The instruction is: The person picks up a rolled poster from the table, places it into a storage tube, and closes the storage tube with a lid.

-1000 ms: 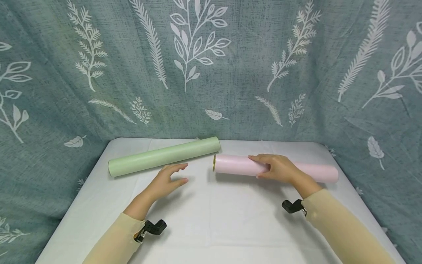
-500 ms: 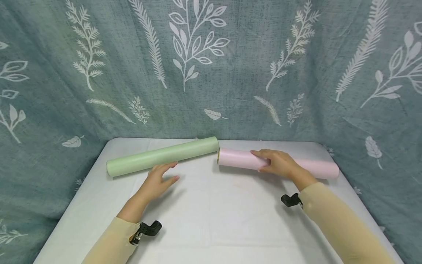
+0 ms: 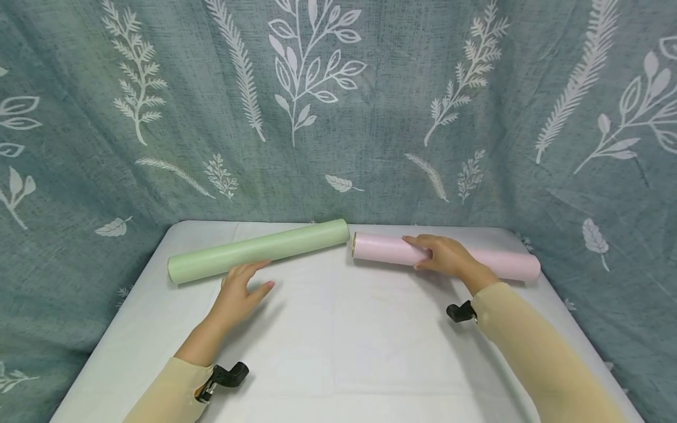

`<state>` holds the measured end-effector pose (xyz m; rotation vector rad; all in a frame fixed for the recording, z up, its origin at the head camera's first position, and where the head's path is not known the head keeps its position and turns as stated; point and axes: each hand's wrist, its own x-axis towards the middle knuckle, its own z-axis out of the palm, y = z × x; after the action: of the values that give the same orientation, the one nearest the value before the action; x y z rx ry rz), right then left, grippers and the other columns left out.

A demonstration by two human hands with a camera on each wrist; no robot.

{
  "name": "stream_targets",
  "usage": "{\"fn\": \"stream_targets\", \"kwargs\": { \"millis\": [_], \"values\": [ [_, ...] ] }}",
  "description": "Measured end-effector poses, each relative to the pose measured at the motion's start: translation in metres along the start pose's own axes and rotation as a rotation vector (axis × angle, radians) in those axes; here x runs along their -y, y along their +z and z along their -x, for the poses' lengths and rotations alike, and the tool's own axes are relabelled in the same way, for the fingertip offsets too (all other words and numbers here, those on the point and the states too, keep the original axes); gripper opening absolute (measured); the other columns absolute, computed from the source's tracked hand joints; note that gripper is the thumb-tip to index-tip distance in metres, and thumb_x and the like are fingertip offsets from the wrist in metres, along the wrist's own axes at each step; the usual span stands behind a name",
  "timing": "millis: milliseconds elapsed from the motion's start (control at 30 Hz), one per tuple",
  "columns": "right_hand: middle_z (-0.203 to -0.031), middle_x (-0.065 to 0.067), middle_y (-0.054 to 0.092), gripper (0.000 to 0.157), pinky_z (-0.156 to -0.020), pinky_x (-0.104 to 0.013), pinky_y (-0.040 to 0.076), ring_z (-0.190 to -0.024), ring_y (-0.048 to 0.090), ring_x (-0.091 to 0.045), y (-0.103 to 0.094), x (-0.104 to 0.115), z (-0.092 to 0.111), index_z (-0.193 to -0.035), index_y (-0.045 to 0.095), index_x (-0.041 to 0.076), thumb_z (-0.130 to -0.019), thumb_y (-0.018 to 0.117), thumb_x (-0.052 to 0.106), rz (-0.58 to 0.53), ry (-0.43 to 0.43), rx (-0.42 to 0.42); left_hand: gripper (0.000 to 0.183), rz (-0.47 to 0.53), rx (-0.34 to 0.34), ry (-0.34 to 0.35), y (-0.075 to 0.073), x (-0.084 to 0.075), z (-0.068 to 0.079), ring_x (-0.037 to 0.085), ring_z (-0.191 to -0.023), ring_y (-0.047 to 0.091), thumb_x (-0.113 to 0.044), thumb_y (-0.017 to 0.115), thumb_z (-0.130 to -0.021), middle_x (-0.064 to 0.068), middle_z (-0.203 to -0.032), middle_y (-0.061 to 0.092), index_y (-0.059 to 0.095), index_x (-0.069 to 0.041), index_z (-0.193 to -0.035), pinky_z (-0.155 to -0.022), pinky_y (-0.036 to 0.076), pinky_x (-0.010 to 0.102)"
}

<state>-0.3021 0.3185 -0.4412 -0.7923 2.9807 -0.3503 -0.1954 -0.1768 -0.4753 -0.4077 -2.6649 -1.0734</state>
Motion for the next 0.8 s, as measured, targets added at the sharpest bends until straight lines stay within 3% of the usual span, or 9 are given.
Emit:
{"fn": "stream_targets", "kwargs": {
  "millis": [433, 800],
  "values": [
    [-0.129, -0.001, 0.061, 0.079, -0.069, -0.037, 0.046, -0.08, 0.054, -0.011, 0.005, -0.01, -0.013, -0.153, 0.045, 0.025, -0.084, 0.083, 0.025, -0.011, 0.002, 0.014, 0.053, -0.012, -0.027, -0.008, -0.006, 0.006, 0.009, 0.043, -0.136, 0.038, -0.027, 0.071, -0.095, 0.016, -0.142, 0.054, 0.056, -0.01, -0.142, -0.105, 0.025, 0.064],
    [-0.134, -0.008, 0.061, 0.079, -0.089, -0.051, 0.051, -0.096, 0.066, -0.022, 0.006, -0.014, -0.023, -0.153, 0.045, 0.02, -0.084, 0.083, 0.018, -0.01, -0.022, -0.011, 0.051, -0.041, -0.057, -0.024, -0.013, 0.011, 0.011, 0.043, -0.135, 0.036, -0.029, 0.07, -0.095, 0.017, -0.141, 0.054, 0.056, -0.009, -0.141, -0.105, 0.022, 0.066]
  ]
}}
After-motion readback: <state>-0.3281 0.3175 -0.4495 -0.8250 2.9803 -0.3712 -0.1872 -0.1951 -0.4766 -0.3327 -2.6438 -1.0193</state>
